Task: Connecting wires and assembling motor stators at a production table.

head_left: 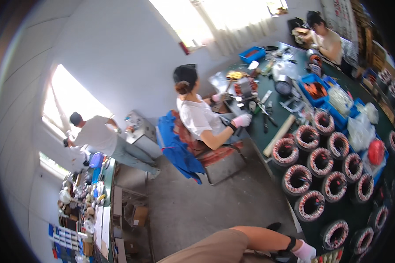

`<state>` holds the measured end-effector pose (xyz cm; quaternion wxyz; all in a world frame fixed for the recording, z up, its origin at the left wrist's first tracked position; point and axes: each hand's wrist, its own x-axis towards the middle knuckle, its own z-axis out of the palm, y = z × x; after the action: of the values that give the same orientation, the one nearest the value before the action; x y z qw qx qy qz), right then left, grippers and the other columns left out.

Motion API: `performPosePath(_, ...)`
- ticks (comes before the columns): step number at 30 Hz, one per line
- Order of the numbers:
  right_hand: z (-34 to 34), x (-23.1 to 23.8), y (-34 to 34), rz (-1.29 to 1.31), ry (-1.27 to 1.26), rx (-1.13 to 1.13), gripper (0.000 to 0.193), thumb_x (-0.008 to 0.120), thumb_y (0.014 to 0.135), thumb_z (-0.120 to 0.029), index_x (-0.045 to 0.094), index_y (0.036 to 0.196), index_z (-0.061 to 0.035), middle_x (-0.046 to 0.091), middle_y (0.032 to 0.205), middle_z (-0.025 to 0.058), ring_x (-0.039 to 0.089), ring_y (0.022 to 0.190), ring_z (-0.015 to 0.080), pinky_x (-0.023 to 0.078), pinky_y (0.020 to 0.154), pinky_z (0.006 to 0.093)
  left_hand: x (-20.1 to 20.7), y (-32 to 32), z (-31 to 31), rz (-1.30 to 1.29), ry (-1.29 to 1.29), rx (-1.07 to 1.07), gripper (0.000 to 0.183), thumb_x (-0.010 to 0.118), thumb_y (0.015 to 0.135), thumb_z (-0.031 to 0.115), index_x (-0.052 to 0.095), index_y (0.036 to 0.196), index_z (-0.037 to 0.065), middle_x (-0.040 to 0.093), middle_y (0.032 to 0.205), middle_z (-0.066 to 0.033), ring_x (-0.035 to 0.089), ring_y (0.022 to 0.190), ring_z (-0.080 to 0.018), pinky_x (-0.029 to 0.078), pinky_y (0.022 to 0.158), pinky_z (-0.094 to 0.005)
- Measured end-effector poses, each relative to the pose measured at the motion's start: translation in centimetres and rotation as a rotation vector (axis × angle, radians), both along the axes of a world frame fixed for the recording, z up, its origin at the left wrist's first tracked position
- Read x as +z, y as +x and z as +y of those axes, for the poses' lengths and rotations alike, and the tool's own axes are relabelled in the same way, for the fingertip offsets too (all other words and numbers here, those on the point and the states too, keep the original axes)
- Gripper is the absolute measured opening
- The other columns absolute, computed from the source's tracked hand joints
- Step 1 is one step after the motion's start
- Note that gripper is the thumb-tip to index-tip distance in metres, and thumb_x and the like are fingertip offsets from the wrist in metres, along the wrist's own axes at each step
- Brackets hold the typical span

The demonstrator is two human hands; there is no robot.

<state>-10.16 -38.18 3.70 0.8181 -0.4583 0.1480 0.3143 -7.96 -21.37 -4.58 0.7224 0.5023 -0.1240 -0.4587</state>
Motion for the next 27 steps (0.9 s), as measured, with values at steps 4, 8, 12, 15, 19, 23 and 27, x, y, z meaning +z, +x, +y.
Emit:
performPosePath(4,-4.6,-6.4,-3.5,-0.032,0.178,-0.061,0.059,0.044,0.106,-0.043,0.053,0.149,-0.0040,0.060,0.149,0.0141,0.055,0.138,0.0326,0.039,0.117,0.0476,7.1,1.6,7.6,-0.554,0.396,0.089,0.041,0.074,0.084,0.036,0.074,0.107,0.001,0.074,0.092,-0.0176,0.072,0.085,-0.0313,0.056,0.076,-0.0426)
performPosePath(8,-1.0,0.2,-3.4,0.182,0.179,-0.283,0.055,0.062,0.098,-0.018,0.048,0.150,-0.0073,0.063,0.143,0.0112,0.065,0.125,0.0320,0.057,0.097,0.0490,9.8,1.8,10.7,-0.379,0.498,0.615,0.032,0.059,0.101,0.008,0.065,0.130,-0.003,0.073,0.100,-0.0084,0.070,0.082,-0.0128,0.057,0.077,-0.0282)
performPosePath(12,-0.9,0.0,-3.8,0.101,0.107,-0.300,0.060,0.066,0.096,-0.021,0.048,0.150,-0.0056,0.064,0.140,0.0105,0.068,0.120,0.0271,0.061,0.087,0.0411,10.0,3.9,8.2,-0.227,0.381,0.391,0.050,0.051,0.107,0.013,0.045,0.156,0.005,0.072,0.099,-0.0063,0.065,0.080,-0.0085,0.054,0.078,-0.0267)
performPosePath(15,-1.6,-0.2,-4.3,0.053,0.105,-0.312,0.060,0.066,0.096,-0.021,0.047,0.151,-0.0044,0.064,0.141,0.0105,0.069,0.119,0.0262,0.060,0.087,0.0392,9.2,4.5,5.6,-0.232,0.351,0.252,0.049,0.050,0.108,0.013,0.045,0.155,0.005,0.072,0.101,-0.0055,0.064,0.081,-0.0082,0.053,0.079,-0.0265)
performPosePath(19,-1.8,-0.6,-5.5,0.049,0.119,-0.366,0.061,0.065,0.096,-0.021,0.047,0.151,-0.0033,0.063,0.141,0.0110,0.067,0.120,0.0246,0.058,0.091,0.0386,8.9,5.4,3.6,-0.171,0.294,0.352,0.046,0.048,0.109,0.014,0.045,0.154,0.003,0.070,0.100,-0.0044,0.065,0.082,-0.0103,0.053,0.079,-0.0263)
performPosePath(23,-1.6,-1.4,-7.2,0.068,0.201,-0.452,0.062,0.066,0.095,-0.019,0.046,0.151,-0.0010,0.062,0.142,0.0128,0.065,0.124,0.0261,0.057,0.095,0.0390,8.1,6.1,2.5,-0.064,0.246,0.153,0.032,0.053,0.109,0.018,0.063,0.133,0.000,0.069,0.099,-0.0044,0.064,0.084,-0.0096,0.053,0.079,-0.0244)
performPosePath(27,-1.8,-2.4,-7.9,0.083,0.246,-0.484,0.064,0.067,0.094,-0.017,0.044,0.151,-0.0007,0.062,0.141,0.0130,0.065,0.124,0.0274,0.058,0.095,0.0405,7.4,5.2,3.1,-0.126,0.309,0.106,0.017,0.065,0.102,0.011,0.067,0.114,0.000,0.068,0.096,-0.0013,0.062,0.083,-0.0065,0.053,0.076,-0.0237)
